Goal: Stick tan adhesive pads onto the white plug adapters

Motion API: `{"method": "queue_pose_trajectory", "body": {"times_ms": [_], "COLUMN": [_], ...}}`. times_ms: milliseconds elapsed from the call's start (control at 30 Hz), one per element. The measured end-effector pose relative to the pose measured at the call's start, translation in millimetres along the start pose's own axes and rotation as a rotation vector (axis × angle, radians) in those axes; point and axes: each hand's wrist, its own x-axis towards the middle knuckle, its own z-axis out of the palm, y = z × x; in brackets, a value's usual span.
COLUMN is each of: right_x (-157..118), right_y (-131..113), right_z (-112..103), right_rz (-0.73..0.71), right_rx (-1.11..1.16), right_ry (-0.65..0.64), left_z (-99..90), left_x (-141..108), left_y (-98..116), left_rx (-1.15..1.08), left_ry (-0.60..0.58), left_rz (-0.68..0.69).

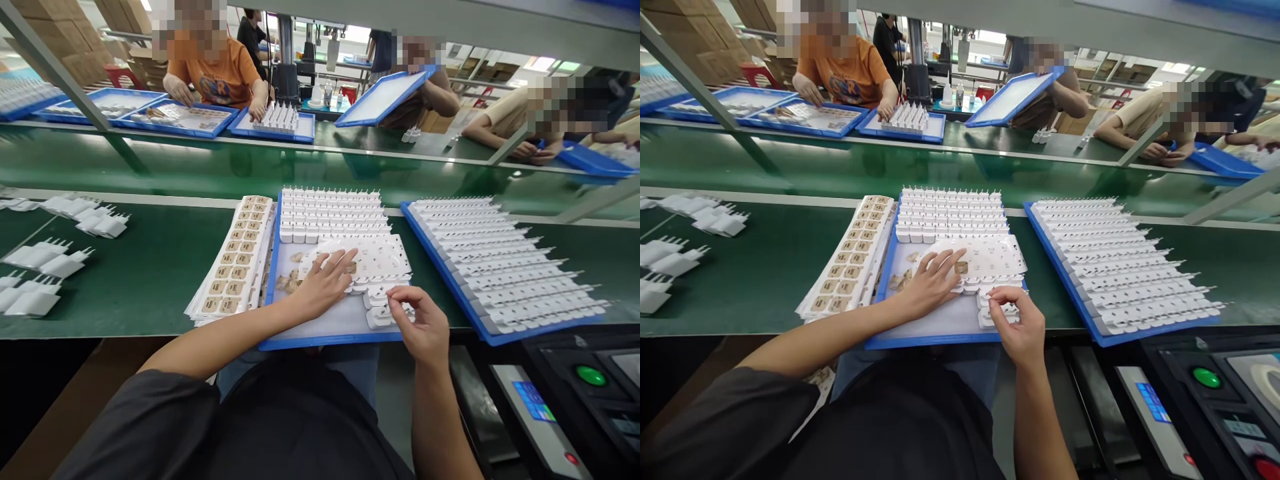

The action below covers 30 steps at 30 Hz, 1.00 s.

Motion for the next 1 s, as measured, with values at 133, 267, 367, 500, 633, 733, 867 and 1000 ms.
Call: {"method": "queue_pose_trajectory", "body": {"times_ms": [133, 267, 367, 500, 633, 733, 867, 1000], "right_x": [-11, -20, -23, -23, -19, -16, -16, -17], "right_y": [-9, -18, -28, -42, -50, -51, -56, -58], "right_z": [9, 29, 50, 72, 82, 88, 93, 91], "right_rz": [-0.002, 0.005, 0.051, 0.097, 0.151, 0.202, 0.247, 0.290], "right_rx": [0.064, 0.260, 0.425, 0.566, 0.621, 0.629, 0.649, 0.628], "right_ry": [-0.062, -0.168, -0.277, -0.350, -0.300, -0.280, -0.311, -0.360], "left_z": [-26.3, -48.4, -47.0, -37.3, -34.1, -35.5, -35.3, -35.8], "left_x": [-12, -35, -51, -69, -84, -91, -94, -94], "left_y": [-3, -5, 2, 10, 6, 3, 6, 7], "left_rx": [-0.393, -1.232, -1.755, -2.020, -1.685, -1.310, -1.043, -0.883], "left_ry": [0.037, 0.053, 0.156, 0.206, 0.278, 0.258, 0.268, 0.327], "left_rz": [-0.180, -0.604, -0.850, -0.936, -0.763, -0.626, -0.522, -0.535]}}
